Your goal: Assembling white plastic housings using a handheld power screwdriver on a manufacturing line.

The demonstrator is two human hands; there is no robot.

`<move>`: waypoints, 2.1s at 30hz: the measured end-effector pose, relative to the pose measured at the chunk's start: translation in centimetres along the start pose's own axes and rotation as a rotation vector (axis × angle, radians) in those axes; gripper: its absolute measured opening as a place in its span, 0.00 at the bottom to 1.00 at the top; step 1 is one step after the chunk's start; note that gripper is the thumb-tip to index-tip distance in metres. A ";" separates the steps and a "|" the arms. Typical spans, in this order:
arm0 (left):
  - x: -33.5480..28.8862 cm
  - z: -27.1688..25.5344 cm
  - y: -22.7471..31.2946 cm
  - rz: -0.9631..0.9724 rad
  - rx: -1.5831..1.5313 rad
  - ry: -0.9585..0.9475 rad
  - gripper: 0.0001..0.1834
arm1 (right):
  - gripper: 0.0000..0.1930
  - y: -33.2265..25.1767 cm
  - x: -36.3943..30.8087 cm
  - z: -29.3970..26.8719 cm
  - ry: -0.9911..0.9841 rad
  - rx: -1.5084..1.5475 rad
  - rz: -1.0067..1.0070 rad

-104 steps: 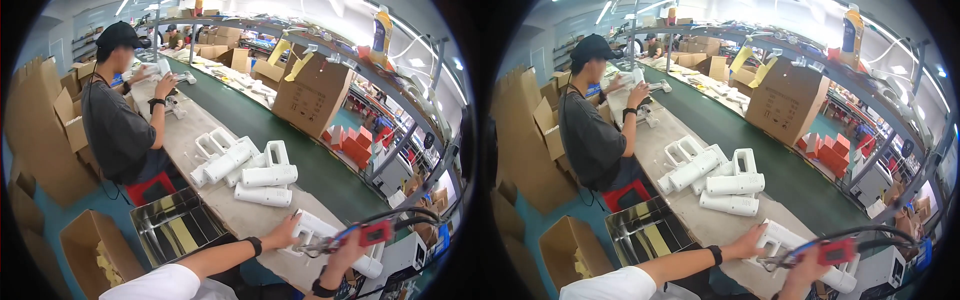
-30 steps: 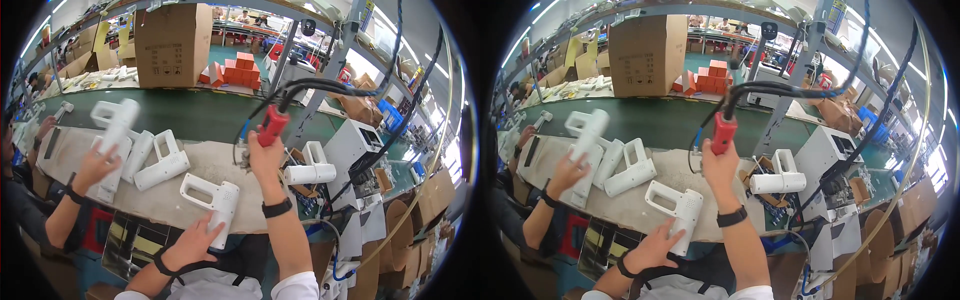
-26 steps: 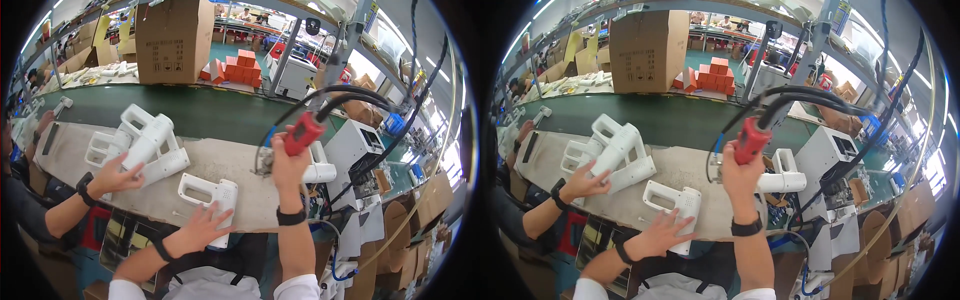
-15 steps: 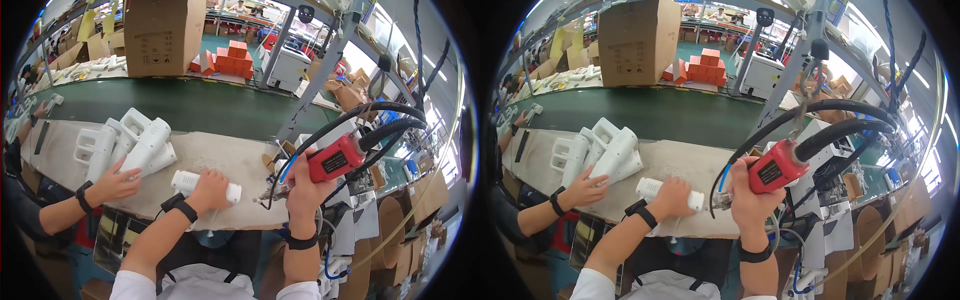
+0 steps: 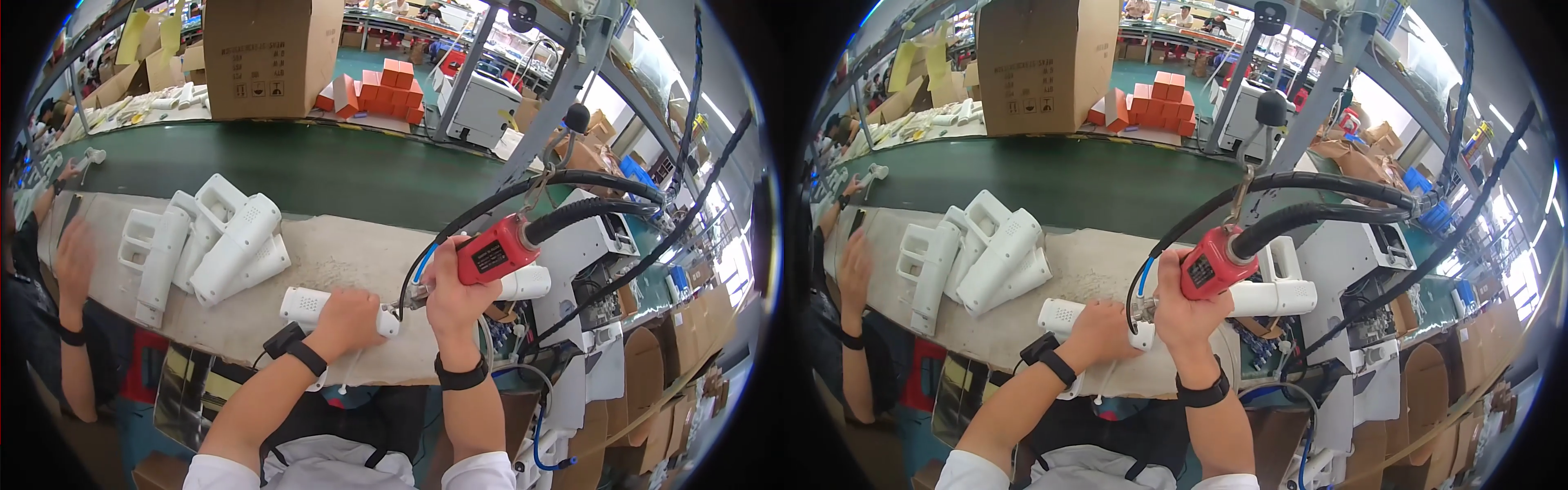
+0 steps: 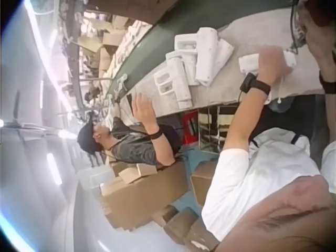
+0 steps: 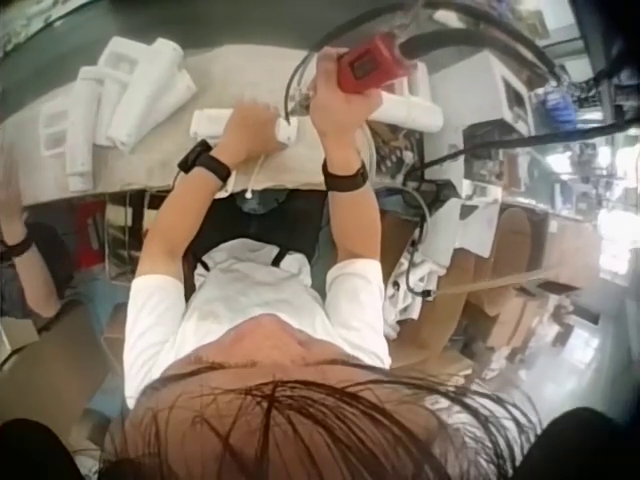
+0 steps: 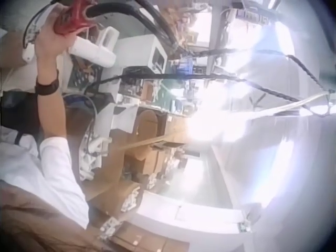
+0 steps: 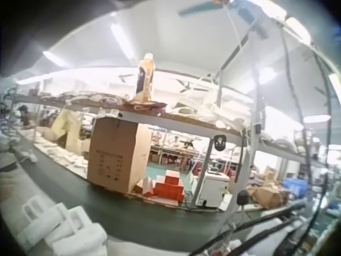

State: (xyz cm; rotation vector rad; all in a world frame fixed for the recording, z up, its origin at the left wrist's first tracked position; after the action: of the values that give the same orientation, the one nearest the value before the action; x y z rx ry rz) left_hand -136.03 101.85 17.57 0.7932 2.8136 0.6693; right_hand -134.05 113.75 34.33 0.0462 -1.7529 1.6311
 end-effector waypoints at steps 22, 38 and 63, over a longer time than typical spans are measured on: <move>0.0 -1.5 -0.1 0.030 -0.007 0.214 0.23 | 0.03 -3.9 -1.2 -0.3 -0.048 -0.017 0.001; -3.8 -5.5 -5.6 0.019 -0.083 0.011 0.43 | 0.04 -0.6 -2.0 0.9 -0.098 -0.148 -0.022; -3.7 -3.1 -5.6 -0.141 -0.159 -0.079 0.46 | 0.06 3.7 -2.9 10.4 -0.230 -0.203 0.016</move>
State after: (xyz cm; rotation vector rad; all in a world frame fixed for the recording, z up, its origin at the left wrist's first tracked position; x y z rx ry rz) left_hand -136.23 94.48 17.87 0.5741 2.6745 0.8075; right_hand -138.65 104.11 30.42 0.1288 -2.0909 1.4982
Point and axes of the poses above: each hand's wrist, its own x-axis towards the middle knuckle, its own z-axis out of the palm, y = z × x, the point moved 10 cm from there along x, towards the middle knuckle, and after that the axes turned 13 degrees about -x, right-handed, at the moved point
